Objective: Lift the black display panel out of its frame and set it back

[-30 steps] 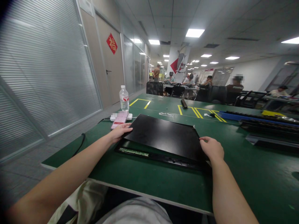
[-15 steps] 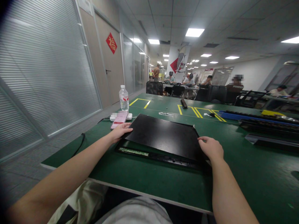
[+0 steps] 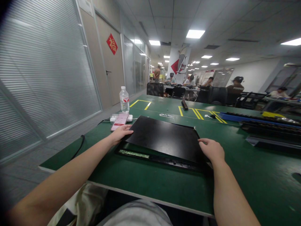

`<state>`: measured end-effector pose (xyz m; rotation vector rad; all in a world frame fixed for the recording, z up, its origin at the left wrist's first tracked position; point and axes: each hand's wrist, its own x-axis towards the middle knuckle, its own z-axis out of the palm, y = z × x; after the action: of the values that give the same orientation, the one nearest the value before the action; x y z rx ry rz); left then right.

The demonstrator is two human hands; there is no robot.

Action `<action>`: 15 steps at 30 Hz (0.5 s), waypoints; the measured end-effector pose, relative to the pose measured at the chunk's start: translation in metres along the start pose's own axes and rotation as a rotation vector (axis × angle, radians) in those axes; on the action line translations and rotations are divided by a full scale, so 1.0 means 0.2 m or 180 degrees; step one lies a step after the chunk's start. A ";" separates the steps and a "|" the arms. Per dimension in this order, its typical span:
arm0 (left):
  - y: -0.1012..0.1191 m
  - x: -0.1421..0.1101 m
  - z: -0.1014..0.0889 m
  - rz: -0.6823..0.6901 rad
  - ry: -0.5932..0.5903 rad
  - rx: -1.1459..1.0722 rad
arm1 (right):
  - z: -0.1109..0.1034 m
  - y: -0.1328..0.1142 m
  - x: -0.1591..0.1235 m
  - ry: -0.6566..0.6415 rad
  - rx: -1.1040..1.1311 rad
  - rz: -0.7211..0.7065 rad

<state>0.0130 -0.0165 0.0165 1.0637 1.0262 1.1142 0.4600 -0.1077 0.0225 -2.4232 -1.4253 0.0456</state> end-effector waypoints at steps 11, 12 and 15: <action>0.01 -0.01 0.00 -0.0018 -0.0052 0.0036 | 0.00 -0.02 -0.01 0.0018 -0.0116 -0.0192; 0.01 -0.01 0.00 -0.0029 -0.0048 0.0036 | 0.00 -0.01 -0.01 0.0045 -0.0090 -0.0186; 0.01 -0.01 0.00 -0.0060 -0.0023 0.0047 | 0.01 0.01 0.00 0.0144 0.0030 -0.0166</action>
<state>0.0129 -0.0177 0.0189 1.0670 1.0382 1.0884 0.4618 -0.1078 0.0192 -2.3631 -1.4641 -0.0144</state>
